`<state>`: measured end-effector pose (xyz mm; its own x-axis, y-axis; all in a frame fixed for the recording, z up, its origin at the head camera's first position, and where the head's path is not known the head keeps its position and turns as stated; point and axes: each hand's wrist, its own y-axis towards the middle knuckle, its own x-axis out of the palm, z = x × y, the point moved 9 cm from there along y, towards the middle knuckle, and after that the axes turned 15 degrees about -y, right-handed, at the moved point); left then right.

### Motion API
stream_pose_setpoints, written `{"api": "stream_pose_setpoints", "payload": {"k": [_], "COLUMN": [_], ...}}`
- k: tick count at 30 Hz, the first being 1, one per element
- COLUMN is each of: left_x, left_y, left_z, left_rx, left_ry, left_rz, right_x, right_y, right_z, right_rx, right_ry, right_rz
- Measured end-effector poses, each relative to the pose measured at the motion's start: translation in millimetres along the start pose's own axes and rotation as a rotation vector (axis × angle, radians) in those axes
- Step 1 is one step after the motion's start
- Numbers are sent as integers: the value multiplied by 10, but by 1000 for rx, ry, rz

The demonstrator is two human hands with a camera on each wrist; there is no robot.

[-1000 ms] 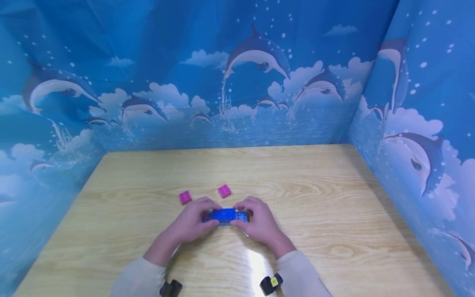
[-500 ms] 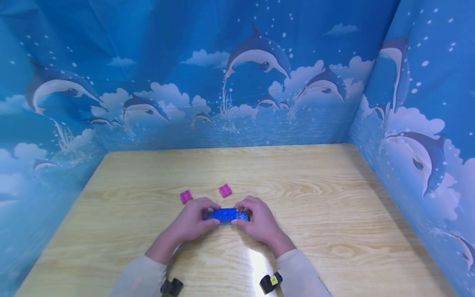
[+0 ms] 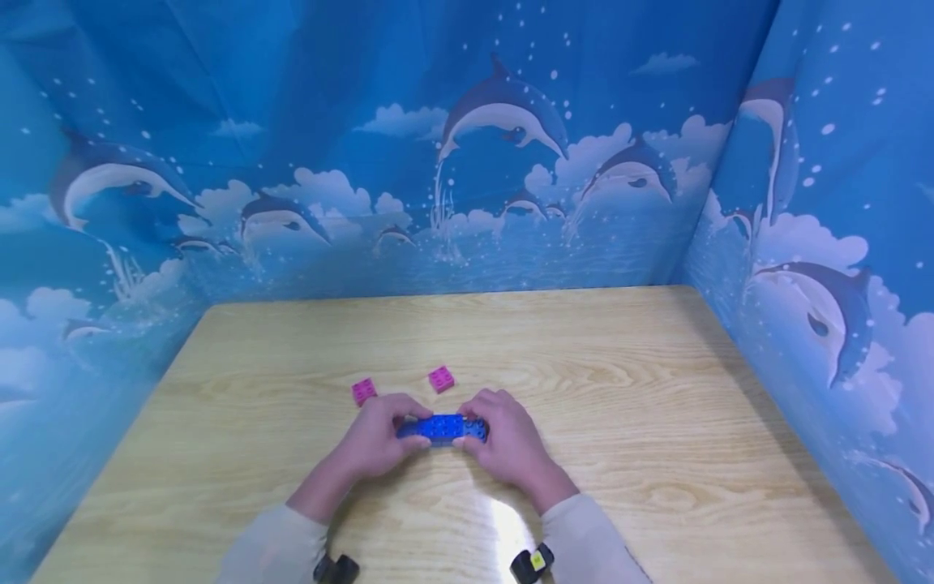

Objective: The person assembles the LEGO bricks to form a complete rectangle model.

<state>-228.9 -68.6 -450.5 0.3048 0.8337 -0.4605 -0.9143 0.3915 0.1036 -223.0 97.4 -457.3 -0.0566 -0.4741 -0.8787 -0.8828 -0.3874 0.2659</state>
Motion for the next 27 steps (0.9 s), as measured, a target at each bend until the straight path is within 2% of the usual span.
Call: {"api": "stream_pose_setpoints", "payload": {"k": [12,19,27], "left_x": [-21,-92,-127], "left_y": [-51,-113,-142], "left_z": [-50,-197,-282], "left_rx": [40,-32,-50], "left_ry": [-21,-63,-68], "left_rz": [21,65,64], "right_x": [-3,-6,6], "right_y": [-9,-17,-32], "right_z": [-6,0,28], "right_rx": [-11,-1,9], "right_ry": [2,31,106], "right_rz": [-10,-13,-4]}}
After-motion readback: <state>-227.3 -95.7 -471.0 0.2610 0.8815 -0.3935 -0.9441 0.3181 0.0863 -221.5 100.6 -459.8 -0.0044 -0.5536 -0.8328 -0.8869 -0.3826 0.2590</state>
